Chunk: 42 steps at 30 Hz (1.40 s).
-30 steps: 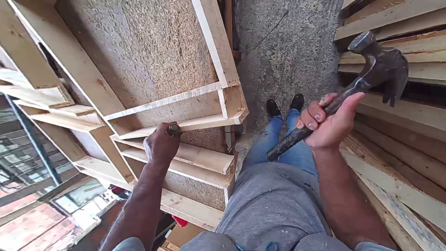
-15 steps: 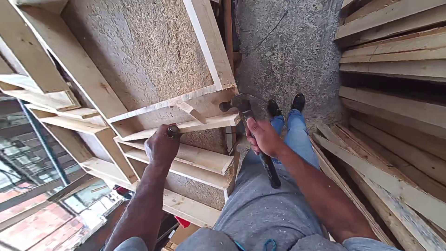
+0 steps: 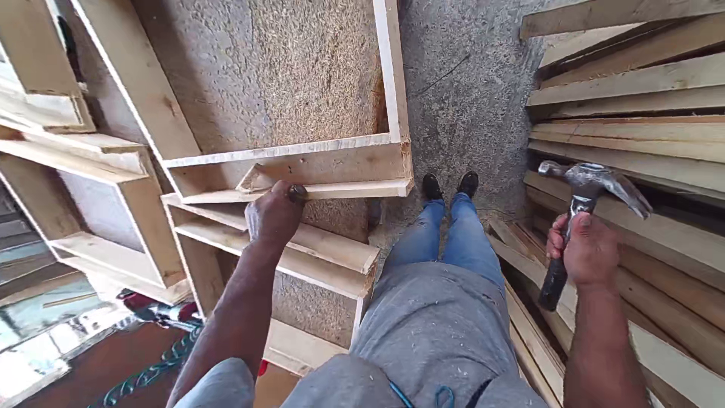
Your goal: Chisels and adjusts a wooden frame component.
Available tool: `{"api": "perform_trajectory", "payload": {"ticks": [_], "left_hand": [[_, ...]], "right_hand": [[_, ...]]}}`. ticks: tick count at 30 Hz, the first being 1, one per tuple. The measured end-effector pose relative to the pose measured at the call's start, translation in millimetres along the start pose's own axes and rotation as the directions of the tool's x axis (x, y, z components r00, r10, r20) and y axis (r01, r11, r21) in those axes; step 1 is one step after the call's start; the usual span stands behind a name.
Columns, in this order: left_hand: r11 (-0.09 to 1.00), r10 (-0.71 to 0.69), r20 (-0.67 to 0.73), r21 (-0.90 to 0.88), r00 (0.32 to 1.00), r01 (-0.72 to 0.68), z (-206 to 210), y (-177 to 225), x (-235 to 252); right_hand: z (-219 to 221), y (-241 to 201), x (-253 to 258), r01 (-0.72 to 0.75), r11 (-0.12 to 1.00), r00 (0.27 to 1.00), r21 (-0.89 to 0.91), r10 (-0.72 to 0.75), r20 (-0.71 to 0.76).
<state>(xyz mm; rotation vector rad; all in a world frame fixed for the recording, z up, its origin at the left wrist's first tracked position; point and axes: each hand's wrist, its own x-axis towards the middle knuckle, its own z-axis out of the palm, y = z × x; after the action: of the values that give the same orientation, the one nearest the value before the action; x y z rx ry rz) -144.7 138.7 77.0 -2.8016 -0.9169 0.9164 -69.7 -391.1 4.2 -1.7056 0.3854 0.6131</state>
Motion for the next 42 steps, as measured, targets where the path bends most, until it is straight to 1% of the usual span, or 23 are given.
{"api": "perform_trajectory", "payload": {"ticks": [3,5,7,8,9,10,11,12,13,14,15,16,17,18,19,21,24,25,26,31,36,39,42], "left_hand": [[0.999,0.013,0.089,-0.053,0.996,-0.008,-9.0,1.6,-1.7],[0.991,0.068,0.077,-0.125,0.995,-0.058,-18.8,2.9,-10.2],[0.962,0.163,-0.042,-0.213,0.986,-0.169,-34.0,12.7,-35.4],[0.930,0.235,-0.145,-0.253,0.961,-0.266,-40.6,22.0,-51.4],[0.879,0.324,-0.268,-0.270,0.907,-0.394,-45.4,35.2,-66.4],[0.798,0.424,-0.383,-0.272,0.821,-0.538,-48.8,53.1,-78.9],[0.678,0.532,-0.469,-0.264,0.705,-0.687,-51.3,75.6,-88.8],[0.526,0.642,-0.512,-0.246,0.570,-0.814,-53.8,102.8,-95.4],[0.369,0.739,-0.522,-0.214,0.425,-0.904,-56.2,133.5,-99.3],[0.224,0.807,-0.517,-0.178,0.285,-0.958,-56.9,165.7,-100.2],[0.104,0.843,-0.510,-0.159,0.172,-0.982,-54.5,197.2,-98.5],[0.024,0.858,-0.504,-0.153,0.100,-0.988,-49.8,226.2,-93.3],[-0.006,0.871,-0.486,-0.150,0.068,-0.989,-43.7,250.0,-85.1],[0.001,0.888,-0.456,-0.140,0.065,-0.990,-37.5,268.2,-73.5],[0.028,0.896,-0.436,-0.131,0.083,-0.991,-30.9,281.2,-60.1],[0.136,0.895,-0.408,-0.140,0.182,-0.981,-20.8,293.8,-35.5],[0.333,0.851,-0.371,-0.168,0.372,-0.928,-13.5,293.5,-9.3],[0.373,0.837,-0.354,-0.189,0.418,-0.908,-12.6,292.4,-4.3],[0.393,0.831,-0.340,-0.204,0.441,-0.897,-12.1,292.4,-0.9],[0.393,0.875,-0.222,-0.195,0.431,-0.899,-14.0,303.4,4.0],[0.487,0.871,0.005,-0.151,0.492,-0.860,-23.2,314.2,7.2],[0.493,0.870,0.049,-0.144,0.491,-0.858,-26.1,315.7,13.0],[0.465,0.884,0.051,-0.188,0.465,-0.865,-26.7,319.4,15.2]], "right_hand": [[17.0,-12.3,-19.9,-0.046,0.980,0.997,-0.194,0.057,0.056],[32.0,-19.5,-29.0,-0.054,0.965,0.992,-0.256,0.080,0.094],[44.5,-21.2,-36.2,-0.066,0.968,0.988,-0.242,0.098,0.122],[49.8,-19.6,-40.0,-0.076,0.974,0.986,-0.213,0.106,0.131],[55.0,-17.6,-43.0,-0.090,0.981,0.984,-0.171,0.114,0.138],[59.8,-15.4,-44.9,-0.107,0.987,0.982,-0.124,0.125,0.144],[63.8,-12.6,-45.8,-0.128,0.988,0.979,-0.083,0.139,0.146],[67.3,-9.4,-46.0,-0.151,0.988,0.977,-0.045,0.156,0.144],[70.2,-6.9,-46.3,-0.174,0.985,0.976,-0.009,0.174,0.134],[72.0,-5.0,-46.4,-0.189,0.982,0.975,0.027,0.184,0.122],[72.5,-3.7,-47.3,-0.193,0.980,0.977,0.057,0.186,0.100],[71.1,-2.9,-47.9,-0.187,0.979,0.981,0.086,0.181,0.069],[68.0,0.3,-48.3,-0.188,0.975,0.982,0.123,0.183,0.046],[64.1,4.6,-47.6,-0.191,0.970,0.982,0.148,0.188,0.031],[59.0,9.2,-47.0,-0.190,0.968,0.982,0.166,0.189,0.019],[45.1,15.5,-45.7,-0.183,0.968,0.982,0.172,0.188,-0.016],[25.9,25.1,-44.2,-0.165,0.972,0.982,0.169,0.179,-0.068],[20.8,26.9,-43.7,-0.168,0.970,0.979,0.178,0.186,-0.085],[16.2,27.2,-42.4,-0.174,0.967,0.976,0.185,0.195,-0.097],[5.2,27.6,-35.0,-0.180,0.960,0.971,0.215,0.208,-0.114],[8.3,25.4,-28.9,-0.156,0.966,0.980,0.208,0.177,-0.086],[11.7,26.8,-27.5,-0.159,0.968,0.982,0.192,0.174,-0.066],[14.4,27.0,-28.1,-0.175,0.969,0.982,0.175,0.185,-0.045]]}}
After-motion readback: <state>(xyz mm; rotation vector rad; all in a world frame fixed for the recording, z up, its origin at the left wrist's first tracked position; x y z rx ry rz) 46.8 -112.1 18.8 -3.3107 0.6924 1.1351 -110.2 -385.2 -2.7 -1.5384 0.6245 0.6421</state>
